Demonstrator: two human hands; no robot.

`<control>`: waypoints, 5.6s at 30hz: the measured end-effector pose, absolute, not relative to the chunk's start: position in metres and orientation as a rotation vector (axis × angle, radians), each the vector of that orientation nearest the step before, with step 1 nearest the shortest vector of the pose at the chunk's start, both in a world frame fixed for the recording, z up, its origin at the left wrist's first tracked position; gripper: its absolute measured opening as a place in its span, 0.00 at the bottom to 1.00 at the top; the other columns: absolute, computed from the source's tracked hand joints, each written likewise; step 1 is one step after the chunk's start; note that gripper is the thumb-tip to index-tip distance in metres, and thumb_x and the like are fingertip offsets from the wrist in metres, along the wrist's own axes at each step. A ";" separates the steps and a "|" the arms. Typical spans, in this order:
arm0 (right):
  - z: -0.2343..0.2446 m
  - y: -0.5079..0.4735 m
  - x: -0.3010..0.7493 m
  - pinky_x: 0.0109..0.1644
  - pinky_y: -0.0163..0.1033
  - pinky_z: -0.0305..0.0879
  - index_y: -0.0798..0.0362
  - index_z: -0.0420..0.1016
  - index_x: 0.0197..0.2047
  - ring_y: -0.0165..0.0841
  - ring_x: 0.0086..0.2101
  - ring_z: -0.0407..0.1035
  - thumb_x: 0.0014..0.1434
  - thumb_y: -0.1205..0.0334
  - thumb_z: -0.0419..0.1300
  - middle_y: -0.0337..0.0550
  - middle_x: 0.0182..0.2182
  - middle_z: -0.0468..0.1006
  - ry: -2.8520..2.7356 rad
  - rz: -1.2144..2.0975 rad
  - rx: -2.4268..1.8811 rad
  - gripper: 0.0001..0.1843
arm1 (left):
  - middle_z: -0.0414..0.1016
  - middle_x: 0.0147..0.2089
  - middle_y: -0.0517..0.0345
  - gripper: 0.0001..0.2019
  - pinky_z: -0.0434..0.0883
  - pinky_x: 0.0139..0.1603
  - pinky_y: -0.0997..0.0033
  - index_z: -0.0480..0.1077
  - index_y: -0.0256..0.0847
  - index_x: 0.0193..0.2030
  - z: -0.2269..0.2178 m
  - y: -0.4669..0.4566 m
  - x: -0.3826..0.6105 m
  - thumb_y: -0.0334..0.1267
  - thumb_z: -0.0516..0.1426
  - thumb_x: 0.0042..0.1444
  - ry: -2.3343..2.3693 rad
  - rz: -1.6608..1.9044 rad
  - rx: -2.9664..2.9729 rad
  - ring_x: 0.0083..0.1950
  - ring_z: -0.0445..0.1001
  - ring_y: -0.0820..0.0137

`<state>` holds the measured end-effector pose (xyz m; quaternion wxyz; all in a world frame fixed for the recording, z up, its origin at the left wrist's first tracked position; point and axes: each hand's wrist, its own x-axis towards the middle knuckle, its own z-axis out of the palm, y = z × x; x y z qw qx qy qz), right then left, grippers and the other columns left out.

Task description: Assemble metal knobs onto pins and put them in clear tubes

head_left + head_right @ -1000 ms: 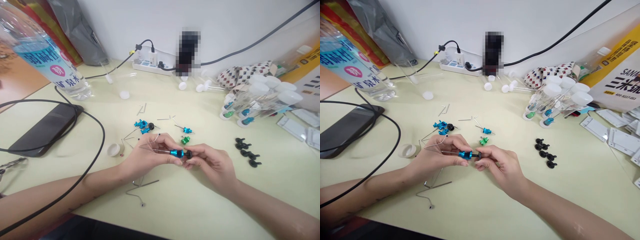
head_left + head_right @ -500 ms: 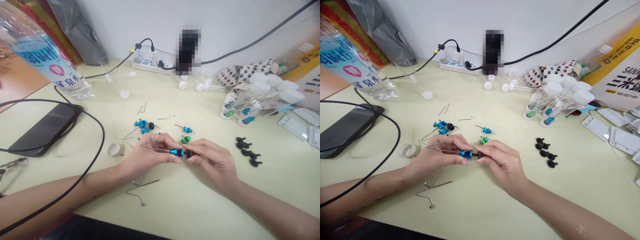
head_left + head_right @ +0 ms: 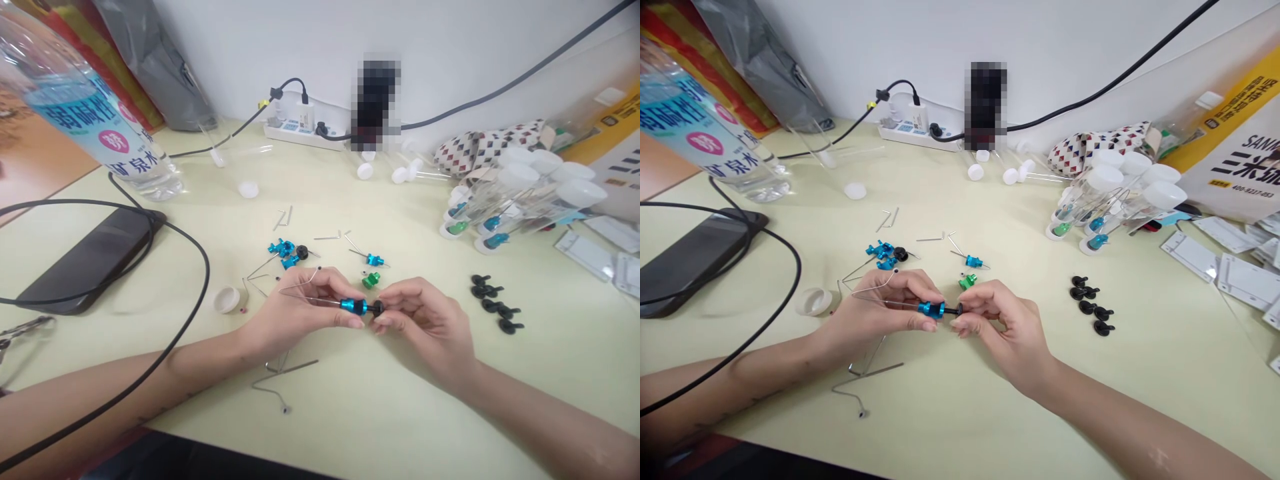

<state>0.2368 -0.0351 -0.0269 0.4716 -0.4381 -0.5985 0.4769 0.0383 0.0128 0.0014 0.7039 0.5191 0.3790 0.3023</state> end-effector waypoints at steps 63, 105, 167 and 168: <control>-0.023 -0.033 0.241 0.30 0.36 0.64 0.50 0.67 0.54 0.29 0.27 0.66 0.66 0.48 0.42 0.43 0.33 0.72 -1.621 1.126 -1.000 0.23 | 0.76 0.34 0.64 0.08 0.68 0.43 0.77 0.75 0.40 0.31 -0.009 0.015 0.038 0.28 0.66 0.43 0.829 0.780 0.935 0.36 0.73 0.77; -0.024 -0.036 0.243 0.24 0.34 0.62 0.53 0.69 0.51 0.28 0.25 0.64 0.63 0.40 0.39 0.43 0.29 0.70 -1.634 1.193 -1.002 0.31 | 0.76 0.33 0.62 0.10 0.71 0.39 0.75 0.76 0.40 0.32 -0.006 0.013 0.037 0.27 0.67 0.41 0.756 0.780 1.041 0.34 0.74 0.75; -0.025 -0.035 0.242 0.24 0.34 0.61 0.51 0.63 0.56 0.28 0.25 0.63 0.61 0.36 0.39 0.42 0.31 0.69 -1.647 1.216 -1.037 0.33 | 0.77 0.33 0.61 0.09 0.70 0.40 0.76 0.76 0.40 0.32 -0.006 0.013 0.038 0.27 0.66 0.42 0.748 0.799 1.014 0.36 0.74 0.75; -0.025 -0.036 0.242 0.24 0.34 0.61 0.51 0.64 0.55 0.28 0.25 0.63 0.61 0.36 0.39 0.43 0.31 0.69 -1.657 1.218 -1.032 0.33 | 0.77 0.33 0.61 0.09 0.70 0.41 0.75 0.76 0.40 0.31 -0.006 0.013 0.039 0.27 0.66 0.42 0.755 0.803 1.013 0.36 0.74 0.74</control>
